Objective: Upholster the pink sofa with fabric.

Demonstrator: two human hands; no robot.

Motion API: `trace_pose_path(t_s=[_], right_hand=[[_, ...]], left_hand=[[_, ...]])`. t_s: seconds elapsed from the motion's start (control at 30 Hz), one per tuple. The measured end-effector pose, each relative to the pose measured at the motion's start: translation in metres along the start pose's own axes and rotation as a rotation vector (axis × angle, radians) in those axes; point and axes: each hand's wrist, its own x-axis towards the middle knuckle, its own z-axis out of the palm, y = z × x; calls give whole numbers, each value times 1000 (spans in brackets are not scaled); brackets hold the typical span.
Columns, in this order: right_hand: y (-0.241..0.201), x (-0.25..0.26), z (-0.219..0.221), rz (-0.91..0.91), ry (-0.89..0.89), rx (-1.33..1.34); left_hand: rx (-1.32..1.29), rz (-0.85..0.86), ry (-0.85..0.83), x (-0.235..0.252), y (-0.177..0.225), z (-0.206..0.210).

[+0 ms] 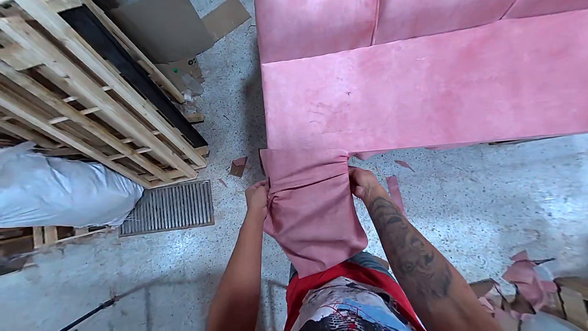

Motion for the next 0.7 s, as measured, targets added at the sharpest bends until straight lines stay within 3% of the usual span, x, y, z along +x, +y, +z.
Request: trace_pose_path(t_s=[0.17,0.27,0.33,0.4,0.5,0.6,0.7], right_hand=[[2,4,-15,-50,-214,17],[4,-9,-2,-104,-92,3],[7,-7,1,-138,-4,-27],[8,-6,2,-214,57,-148],[7,-28,-15,-456,211,-503],[-22,-87,-25,-996,236,-853],[-60,-155,12,-1371,-139,-1011]], left_hand=[[-7,-35,65,9,0,15],[169,-176,35,20,7,17],[90,-249,-43,30,2,18],[15,-196,-102,36,-3,14],[93,98,17,11,5,2],[93,499,109,-30,38,-28],[141,900,-58,-99,88,-41]])
